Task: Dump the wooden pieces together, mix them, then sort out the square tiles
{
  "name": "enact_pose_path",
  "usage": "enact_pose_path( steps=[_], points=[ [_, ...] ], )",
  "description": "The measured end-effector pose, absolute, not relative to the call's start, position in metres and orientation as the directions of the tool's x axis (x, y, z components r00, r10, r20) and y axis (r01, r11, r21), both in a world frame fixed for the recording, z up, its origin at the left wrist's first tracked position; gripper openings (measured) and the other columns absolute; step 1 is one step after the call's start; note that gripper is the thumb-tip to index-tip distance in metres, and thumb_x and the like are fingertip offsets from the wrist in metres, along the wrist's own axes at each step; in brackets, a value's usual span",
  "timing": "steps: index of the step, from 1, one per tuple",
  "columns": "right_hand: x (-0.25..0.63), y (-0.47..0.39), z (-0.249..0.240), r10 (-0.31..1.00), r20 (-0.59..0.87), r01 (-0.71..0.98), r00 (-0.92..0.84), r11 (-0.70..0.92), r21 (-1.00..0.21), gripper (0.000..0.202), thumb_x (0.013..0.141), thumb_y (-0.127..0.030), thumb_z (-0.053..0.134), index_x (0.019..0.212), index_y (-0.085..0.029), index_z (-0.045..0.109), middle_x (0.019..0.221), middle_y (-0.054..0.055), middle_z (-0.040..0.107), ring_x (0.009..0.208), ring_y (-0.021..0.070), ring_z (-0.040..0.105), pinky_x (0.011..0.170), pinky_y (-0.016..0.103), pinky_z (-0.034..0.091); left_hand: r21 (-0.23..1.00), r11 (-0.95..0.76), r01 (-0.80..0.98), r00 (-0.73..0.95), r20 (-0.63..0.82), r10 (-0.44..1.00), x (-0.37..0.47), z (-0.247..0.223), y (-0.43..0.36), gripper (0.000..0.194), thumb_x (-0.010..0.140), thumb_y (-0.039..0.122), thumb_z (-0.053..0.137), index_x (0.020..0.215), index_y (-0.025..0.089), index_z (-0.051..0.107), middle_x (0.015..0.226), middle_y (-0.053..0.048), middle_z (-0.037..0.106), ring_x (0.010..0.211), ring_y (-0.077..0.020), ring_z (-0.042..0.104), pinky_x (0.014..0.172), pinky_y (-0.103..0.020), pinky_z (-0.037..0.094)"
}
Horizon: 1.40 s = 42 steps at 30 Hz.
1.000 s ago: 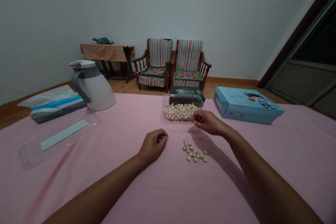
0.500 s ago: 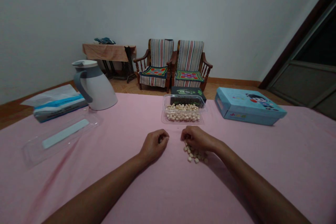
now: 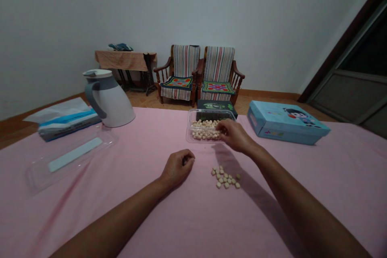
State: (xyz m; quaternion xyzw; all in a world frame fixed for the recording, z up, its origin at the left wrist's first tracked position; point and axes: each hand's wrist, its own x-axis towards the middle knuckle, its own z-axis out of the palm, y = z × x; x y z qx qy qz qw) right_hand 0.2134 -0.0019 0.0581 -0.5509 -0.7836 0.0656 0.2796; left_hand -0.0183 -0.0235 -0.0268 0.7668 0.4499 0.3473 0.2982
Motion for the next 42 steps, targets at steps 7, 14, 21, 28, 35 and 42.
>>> enact_pose_path(
  steps=[7, 14, 21, 28, 35, 42],
  points=[
    [0.22, -0.016, 0.054, 0.916, 0.239, 0.804, -0.323, 0.399, -0.441, 0.023, 0.068, -0.001, 0.048, 0.078, -0.015, 0.063, 0.08, 0.005, 0.064, 0.071, 0.0142, 0.056, 0.064, 0.023, 0.04, 0.773, -0.413, 0.481, 0.35, 0.263, 0.899, -0.018, -0.024, -0.025, 0.014, 0.078, 0.023, 0.052, 0.075, 0.015, 0.063, 0.06, 0.001, 0.055, 0.056, -0.0106, 0.047, 0.054, -0.021, 0.035],
    [0.22, -0.04, 0.018, 0.839, -0.126, 0.786, -0.53, 0.431, -0.443, 0.026, 0.066, -0.004, 0.051, 0.085, -0.015, 0.066, 0.08, 0.004, 0.065, 0.07, 0.0129, 0.055, 0.061, 0.021, 0.037, 0.77, -0.414, 0.485, 0.349, 0.264, 0.899, -0.018, -0.027, -0.024, 0.014, 0.079, 0.023, 0.051, 0.076, 0.015, 0.063, 0.062, 0.001, 0.057, 0.058, -0.0107, 0.049, 0.056, -0.021, 0.036],
    [0.225, -0.035, 0.018, 0.858, -0.111, 0.797, -0.501, 0.408, -0.446, 0.019, 0.063, -0.005, 0.052, 0.074, -0.015, 0.063, 0.073, 0.002, 0.062, 0.064, 0.0116, 0.052, 0.057, 0.02, 0.036, 0.781, -0.408, 0.472, 0.349, 0.259, 0.901, -0.018, -0.028, -0.024, 0.014, 0.079, 0.024, 0.052, 0.075, 0.015, 0.063, 0.06, 0.002, 0.056, 0.057, -0.011, 0.049, 0.055, -0.021, 0.036],
    [0.239, -0.02, 0.04, 0.852, 0.512, 0.627, 0.105, 0.343, -0.699, 0.021, 0.076, -0.019, 0.053, 0.096, -0.017, 0.058, 0.097, 0.007, 0.063, 0.08, 0.0158, 0.062, 0.07, 0.028, 0.048, 0.781, -0.407, 0.473, 0.349, 0.258, 0.901, -0.018, -0.026, -0.024, 0.014, 0.077, 0.024, 0.052, 0.075, 0.015, 0.064, 0.061, 0.001, 0.058, 0.058, -0.0116, 0.05, 0.056, -0.021, 0.036],
    [0.236, -0.034, 0.041, 0.928, 0.161, 0.693, -0.336, 0.359, -0.625, 0.013, 0.071, -0.01, 0.05, 0.075, -0.016, 0.061, 0.071, 0.002, 0.063, 0.064, 0.0125, 0.058, 0.059, 0.022, 0.043, 0.78, -0.408, 0.475, 0.344, 0.263, 0.901, -0.017, -0.026, -0.024, 0.014, 0.078, 0.024, 0.052, 0.074, 0.015, 0.063, 0.06, 0.001, 0.056, 0.056, -0.0109, 0.048, 0.055, -0.021, 0.035],
    [0.211, -0.047, 0.024, 0.847, -0.185, 0.804, -0.498, 0.371, -0.465, 0.019, 0.066, -0.009, 0.054, 0.081, -0.016, 0.065, 0.077, 0.004, 0.066, 0.066, 0.0127, 0.054, 0.056, 0.021, 0.036, 0.778, -0.403, 0.481, 0.348, 0.253, 0.903, -0.017, -0.023, -0.025, 0.016, 0.078, 0.025, 0.052, 0.075, 0.015, 0.064, 0.062, 0.001, 0.058, 0.058, -0.0115, 0.05, 0.055, -0.022, 0.035]
  ],
)
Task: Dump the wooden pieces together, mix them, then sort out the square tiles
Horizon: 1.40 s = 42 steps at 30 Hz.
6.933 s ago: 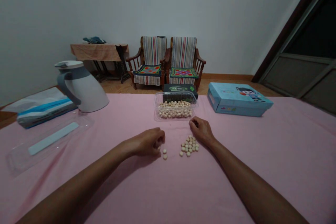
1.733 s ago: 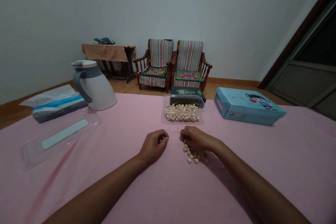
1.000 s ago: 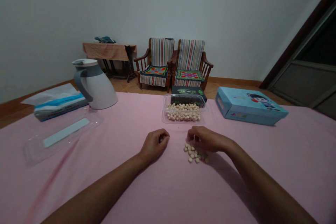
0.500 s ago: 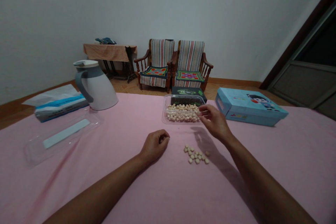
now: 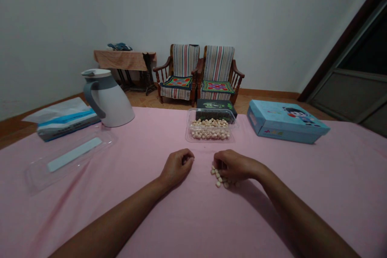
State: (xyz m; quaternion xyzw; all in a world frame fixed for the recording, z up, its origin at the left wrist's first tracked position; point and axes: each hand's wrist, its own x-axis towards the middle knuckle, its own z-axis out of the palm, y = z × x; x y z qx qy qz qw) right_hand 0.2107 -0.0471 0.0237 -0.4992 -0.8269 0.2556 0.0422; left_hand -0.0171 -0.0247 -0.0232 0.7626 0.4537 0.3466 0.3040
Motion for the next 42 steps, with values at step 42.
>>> enact_pose_path(
  steps=[42],
  points=[
    [0.235, -0.026, 0.035, 0.916, 0.39, 0.701, -0.096, 0.34, -0.627, 0.018, 0.073, -0.01, 0.051, 0.087, -0.016, 0.06, 0.086, 0.005, 0.063, 0.073, 0.0144, 0.059, 0.065, 0.024, 0.045, 0.759, -0.425, 0.494, 0.361, 0.266, 0.894, -0.018, -0.026, -0.023, 0.014, 0.079, 0.021, 0.051, 0.076, 0.015, 0.063, 0.062, 0.001, 0.057, 0.057, -0.0103, 0.048, 0.055, -0.02, 0.035]
  ],
)
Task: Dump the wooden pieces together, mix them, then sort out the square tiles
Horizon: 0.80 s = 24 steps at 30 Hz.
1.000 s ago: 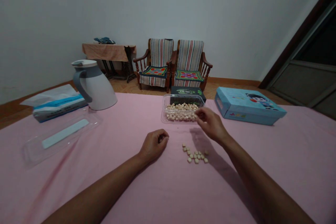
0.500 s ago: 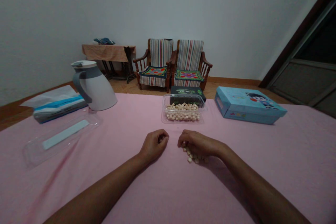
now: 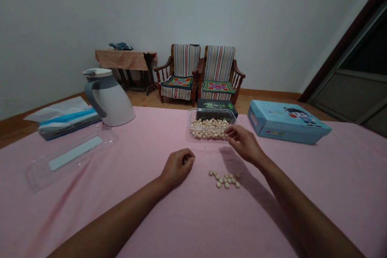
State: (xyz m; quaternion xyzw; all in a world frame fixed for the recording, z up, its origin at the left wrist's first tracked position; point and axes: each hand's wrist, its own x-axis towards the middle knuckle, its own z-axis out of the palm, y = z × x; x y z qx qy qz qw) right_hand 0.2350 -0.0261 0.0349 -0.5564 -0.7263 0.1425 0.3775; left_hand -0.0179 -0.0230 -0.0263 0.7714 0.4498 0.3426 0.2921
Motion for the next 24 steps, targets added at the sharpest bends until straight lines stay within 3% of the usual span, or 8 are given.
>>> enact_pose_path(
  steps=[2, 4, 8, 12, 18, 24],
  points=[
    [0.238, -0.023, 0.039, 0.849, 0.517, 0.616, 0.114, 0.347, -0.707, 0.023, 0.077, -0.015, 0.051, 0.099, -0.017, 0.058, 0.096, 0.007, 0.064, 0.081, 0.0156, 0.061, 0.069, 0.026, 0.047, 0.759, -0.426, 0.493, 0.363, 0.265, 0.893, -0.018, -0.027, -0.023, 0.013, 0.079, 0.021, 0.051, 0.076, 0.015, 0.063, 0.061, 0.002, 0.056, 0.057, -0.0103, 0.048, 0.055, -0.02, 0.034],
    [0.238, -0.023, 0.04, 0.844, 0.517, 0.579, 0.144, 0.352, -0.736, 0.023, 0.078, -0.017, 0.05, 0.1, -0.017, 0.058, 0.094, 0.006, 0.065, 0.081, 0.0159, 0.063, 0.069, 0.027, 0.048, 0.757, -0.428, 0.494, 0.364, 0.267, 0.892, -0.019, -0.027, -0.023, 0.013, 0.079, 0.021, 0.052, 0.076, 0.015, 0.063, 0.06, 0.002, 0.056, 0.057, -0.0103, 0.048, 0.055, -0.021, 0.034],
    [0.232, -0.03, 0.038, 0.945, 0.259, 0.648, -0.201, 0.326, -0.688, 0.016, 0.075, -0.01, 0.048, 0.081, -0.016, 0.062, 0.073, 0.002, 0.064, 0.066, 0.013, 0.06, 0.062, 0.023, 0.044, 0.754, -0.421, 0.504, 0.361, 0.26, 0.896, -0.018, -0.025, -0.024, 0.014, 0.079, 0.022, 0.052, 0.076, 0.015, 0.063, 0.061, 0.002, 0.056, 0.057, -0.0103, 0.048, 0.055, -0.021, 0.034],
    [0.22, -0.042, 0.034, 0.854, -0.069, 0.723, -0.516, 0.391, -0.57, 0.017, 0.068, -0.006, 0.053, 0.079, -0.015, 0.064, 0.075, 0.003, 0.065, 0.065, 0.0118, 0.057, 0.058, 0.021, 0.04, 0.756, -0.417, 0.504, 0.358, 0.256, 0.898, -0.018, -0.025, -0.024, 0.014, 0.079, 0.022, 0.052, 0.075, 0.015, 0.063, 0.061, 0.002, 0.056, 0.056, -0.0099, 0.047, 0.054, -0.02, 0.034],
    [0.197, -0.052, 0.025, 0.847, -0.19, 0.775, -0.497, 0.335, -0.537, 0.015, 0.072, -0.016, 0.058, 0.085, -0.015, 0.063, 0.079, 0.004, 0.065, 0.067, 0.0124, 0.054, 0.057, 0.021, 0.037, 0.756, -0.421, 0.5, 0.359, 0.261, 0.896, -0.018, -0.026, -0.024, 0.013, 0.079, 0.022, 0.052, 0.077, 0.015, 0.063, 0.063, 0.001, 0.058, 0.058, -0.0107, 0.05, 0.056, -0.02, 0.036],
    [0.187, -0.055, 0.021, 0.882, -0.182, 0.838, -0.434, 0.322, -0.441, 0.016, 0.065, -0.01, 0.057, 0.079, -0.017, 0.061, 0.083, 0.003, 0.062, 0.07, 0.0128, 0.052, 0.057, 0.021, 0.033, 0.768, -0.409, 0.492, 0.357, 0.25, 0.9, -0.017, -0.024, -0.024, 0.013, 0.078, 0.022, 0.052, 0.076, 0.015, 0.063, 0.062, 0.001, 0.057, 0.058, -0.0107, 0.05, 0.055, -0.02, 0.036]
  ],
)
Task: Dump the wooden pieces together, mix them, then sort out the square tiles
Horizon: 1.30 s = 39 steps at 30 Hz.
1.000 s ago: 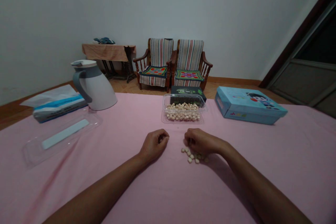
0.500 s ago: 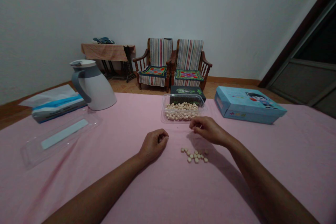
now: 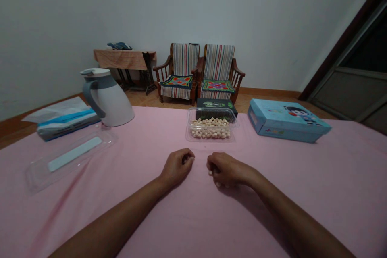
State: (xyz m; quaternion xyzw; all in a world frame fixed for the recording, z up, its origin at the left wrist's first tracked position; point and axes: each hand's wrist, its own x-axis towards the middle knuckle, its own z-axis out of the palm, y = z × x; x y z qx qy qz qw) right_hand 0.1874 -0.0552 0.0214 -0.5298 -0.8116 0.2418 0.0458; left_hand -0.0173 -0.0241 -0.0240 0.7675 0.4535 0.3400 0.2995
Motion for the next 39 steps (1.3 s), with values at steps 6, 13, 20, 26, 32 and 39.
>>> enact_pose_path(
  steps=[6, 13, 20, 26, 32, 39],
  points=[
    [0.208, -0.039, 0.025, 0.948, 0.051, 0.82, -0.315, 0.298, -0.488, 0.012, 0.067, -0.009, 0.053, 0.073, -0.016, 0.059, 0.076, 0.003, 0.061, 0.067, 0.0129, 0.053, 0.06, 0.022, 0.037, 0.754, -0.425, 0.501, 0.362, 0.264, 0.894, -0.018, -0.026, -0.023, 0.014, 0.079, 0.023, 0.051, 0.076, 0.015, 0.063, 0.061, 0.001, 0.057, 0.057, -0.0105, 0.049, 0.055, -0.021, 0.035],
    [0.227, -0.023, 0.037, 0.849, 0.492, 0.563, 0.192, 0.315, -0.764, 0.02, 0.079, -0.024, 0.052, 0.097, -0.017, 0.056, 0.094, 0.007, 0.064, 0.078, 0.0162, 0.061, 0.071, 0.029, 0.048, 0.751, -0.427, 0.503, 0.364, 0.264, 0.893, -0.019, -0.026, -0.024, 0.015, 0.079, 0.024, 0.051, 0.077, 0.015, 0.063, 0.062, 0.001, 0.057, 0.058, -0.0113, 0.049, 0.056, -0.021, 0.036],
    [0.198, -0.045, 0.027, 0.888, 0.115, 0.648, -0.445, 0.408, -0.643, 0.014, 0.075, -0.01, 0.051, 0.082, -0.016, 0.061, 0.079, 0.002, 0.061, 0.067, 0.0109, 0.054, 0.062, 0.021, 0.041, 0.764, -0.421, 0.49, 0.361, 0.262, 0.895, -0.018, -0.026, -0.024, 0.014, 0.079, 0.022, 0.051, 0.076, 0.015, 0.063, 0.061, 0.001, 0.056, 0.057, -0.0108, 0.048, 0.055, -0.021, 0.035],
    [0.181, -0.056, 0.008, 0.81, -0.014, 0.698, -0.587, 0.497, -0.516, 0.022, 0.068, -0.005, 0.051, 0.084, -0.017, 0.061, 0.088, 0.004, 0.059, 0.078, 0.0138, 0.051, 0.069, 0.023, 0.038, 0.762, -0.424, 0.49, 0.367, 0.26, 0.893, -0.018, -0.024, -0.025, 0.014, 0.079, 0.022, 0.051, 0.076, 0.015, 0.063, 0.061, 0.002, 0.056, 0.058, -0.0108, 0.048, 0.056, -0.021, 0.035],
    [0.201, -0.045, 0.024, 0.901, 0.098, 0.746, -0.422, 0.406, -0.528, 0.015, 0.071, -0.007, 0.052, 0.078, -0.016, 0.061, 0.079, 0.003, 0.058, 0.07, 0.013, 0.053, 0.063, 0.023, 0.04, 0.765, -0.415, 0.492, 0.358, 0.257, 0.898, -0.017, -0.024, -0.025, 0.014, 0.078, 0.024, 0.052, 0.075, 0.015, 0.063, 0.063, 0.001, 0.058, 0.059, -0.0116, 0.05, 0.057, -0.021, 0.036],
    [0.228, -0.034, 0.056, 0.884, 0.466, 0.595, 0.044, 0.352, -0.723, 0.022, 0.081, -0.022, 0.05, 0.101, -0.019, 0.058, 0.095, 0.006, 0.065, 0.077, 0.0156, 0.063, 0.068, 0.028, 0.047, 0.766, -0.421, 0.485, 0.36, 0.264, 0.895, -0.018, -0.024, -0.024, 0.015, 0.078, 0.024, 0.052, 0.075, 0.015, 0.064, 0.062, 0.001, 0.058, 0.058, -0.0114, 0.05, 0.056, -0.021, 0.036]
  ],
)
